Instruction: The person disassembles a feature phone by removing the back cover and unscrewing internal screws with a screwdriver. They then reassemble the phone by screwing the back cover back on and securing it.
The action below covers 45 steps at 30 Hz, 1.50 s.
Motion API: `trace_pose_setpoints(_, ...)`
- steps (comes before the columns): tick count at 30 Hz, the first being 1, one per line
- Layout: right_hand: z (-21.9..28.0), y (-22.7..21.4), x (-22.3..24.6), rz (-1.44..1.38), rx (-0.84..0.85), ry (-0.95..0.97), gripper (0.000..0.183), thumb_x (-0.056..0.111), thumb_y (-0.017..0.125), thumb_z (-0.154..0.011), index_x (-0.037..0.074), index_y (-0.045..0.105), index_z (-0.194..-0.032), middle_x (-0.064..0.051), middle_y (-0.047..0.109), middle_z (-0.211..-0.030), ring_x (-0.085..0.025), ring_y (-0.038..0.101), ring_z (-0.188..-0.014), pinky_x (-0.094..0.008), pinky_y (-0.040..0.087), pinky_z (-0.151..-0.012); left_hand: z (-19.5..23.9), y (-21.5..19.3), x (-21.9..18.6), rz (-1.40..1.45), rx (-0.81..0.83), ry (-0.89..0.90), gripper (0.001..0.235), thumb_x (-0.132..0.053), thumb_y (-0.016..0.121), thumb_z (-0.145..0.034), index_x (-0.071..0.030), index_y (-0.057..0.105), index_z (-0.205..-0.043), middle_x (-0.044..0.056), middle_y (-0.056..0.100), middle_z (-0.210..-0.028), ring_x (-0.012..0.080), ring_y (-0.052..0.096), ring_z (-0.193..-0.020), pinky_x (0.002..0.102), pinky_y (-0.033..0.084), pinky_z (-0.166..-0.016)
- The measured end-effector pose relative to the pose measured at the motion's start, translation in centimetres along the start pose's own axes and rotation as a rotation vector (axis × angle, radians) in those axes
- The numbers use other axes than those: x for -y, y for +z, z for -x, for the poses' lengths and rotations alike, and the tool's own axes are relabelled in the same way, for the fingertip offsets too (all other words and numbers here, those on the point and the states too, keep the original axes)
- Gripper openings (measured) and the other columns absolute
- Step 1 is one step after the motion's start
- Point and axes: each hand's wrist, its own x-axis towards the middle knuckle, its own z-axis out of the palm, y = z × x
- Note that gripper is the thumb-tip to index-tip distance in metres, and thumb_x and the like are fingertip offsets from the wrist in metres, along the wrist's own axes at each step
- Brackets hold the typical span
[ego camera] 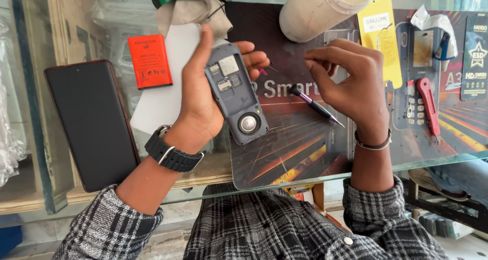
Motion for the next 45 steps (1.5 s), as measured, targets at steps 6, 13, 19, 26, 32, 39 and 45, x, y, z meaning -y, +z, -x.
trace_pose_setpoints(6, -0.2, 1.4, -0.1, 0.056, 0.046, -0.133, 0.016, -0.005, 0.076, -0.092, -0.001, 0.076, -0.108, -0.012, 0.071, -0.102, -0.024, 0.068, -0.090, -0.033, 0.053, -0.079, -0.1, 0.1, 0.7, -0.136, -0.027, 0.045, 0.057, -0.049, 0.053, -0.099, 0.005, 0.062, -0.113, 0.025, 0.073, -0.111, 0.0322, 0.075, -0.106, 0.040, 0.064, -0.090)
trace_pose_setpoints(13, -0.7, 3.5, 0.3, -0.051, -0.021, -0.048, 0.015, -0.003, 0.076, -0.093, 0.001, 0.078, -0.107, -0.011, 0.071, -0.098, -0.022, 0.070, -0.084, -0.032, 0.054, -0.073, -0.3, 0.1, 1.2, -0.131, -0.042, 0.149, 0.037, -0.030, 0.050, -0.108, 0.005, 0.061, -0.114, 0.023, 0.071, -0.117, 0.0318, 0.074, -0.107, 0.042, 0.063, -0.093)
trace_pose_setpoints(19, -1.1, 4.4, 0.6, -0.034, -0.046, -0.074, 0.012, -0.001, 0.078, -0.091, 0.002, 0.078, -0.103, -0.010, 0.071, -0.096, -0.022, 0.071, -0.083, -0.032, 0.055, -0.073, -0.2, 0.1, 1.4, -0.107, -0.062, 0.168, 0.037, -0.032, 0.048, -0.108, 0.002, 0.060, -0.116, 0.022, 0.072, -0.111, 0.0302, 0.075, -0.102, 0.042, 0.063, -0.093)
trace_pose_setpoints(26, -1.0, 5.0, 0.3, 0.044, -0.047, -0.154, 0.011, -0.006, 0.073, -0.093, 0.000, 0.073, -0.102, -0.011, 0.066, -0.098, -0.027, 0.068, -0.085, -0.036, 0.054, -0.075, -0.3, -0.1, 1.9, -0.070, -0.053, 0.185, 0.042, -0.037, 0.048, -0.109, 0.002, 0.062, -0.114, 0.018, 0.071, -0.108, 0.0282, 0.074, -0.100, 0.042, 0.062, -0.093)
trace_pose_setpoints(32, -0.9, 4.7, 0.4, 0.065, -0.026, -0.165, 0.014, -0.011, 0.068, -0.097, 0.000, 0.064, -0.106, -0.013, 0.059, -0.103, -0.029, 0.064, -0.089, -0.040, 0.051, -0.082, 0.0, 0.0, 1.7, -0.011, -0.043, 0.183, 0.045, -0.040, 0.047, -0.109, 0.001, 0.064, -0.113, 0.016, 0.072, -0.107, 0.0275, 0.073, -0.101, 0.042, 0.061, -0.094)
trace_pose_setpoints(39, 0.1, 3.2, 0.4, -0.320, 0.021, -0.020, 0.009, -0.011, 0.064, -0.111, -0.003, 0.060, -0.108, -0.008, 0.058, -0.104, -0.011, 0.058, -0.087, -0.023, 0.048, -0.076, 0.6, -0.3, 1.6, -0.019, -0.028, 0.182, 0.039, -0.038, 0.053, -0.108, 0.000, 0.064, -0.115, 0.012, 0.070, -0.105, 0.0225, 0.071, -0.098, 0.038, 0.060, -0.093)
trace_pose_setpoints(45, 0.9, 2.2, 2.1, -0.509, 0.149, 0.024, 0.004, -0.006, 0.061, -0.111, -0.004, 0.058, -0.111, -0.005, 0.056, -0.106, -0.006, 0.060, -0.088, -0.019, 0.053, -0.076, 0.5, 0.1, 1.1, -0.057, -0.018, 0.192, 0.027, -0.028, 0.056, -0.108, -0.001, 0.062, -0.114, 0.009, 0.067, -0.101, 0.0193, 0.069, -0.093, 0.037, 0.060, -0.087)
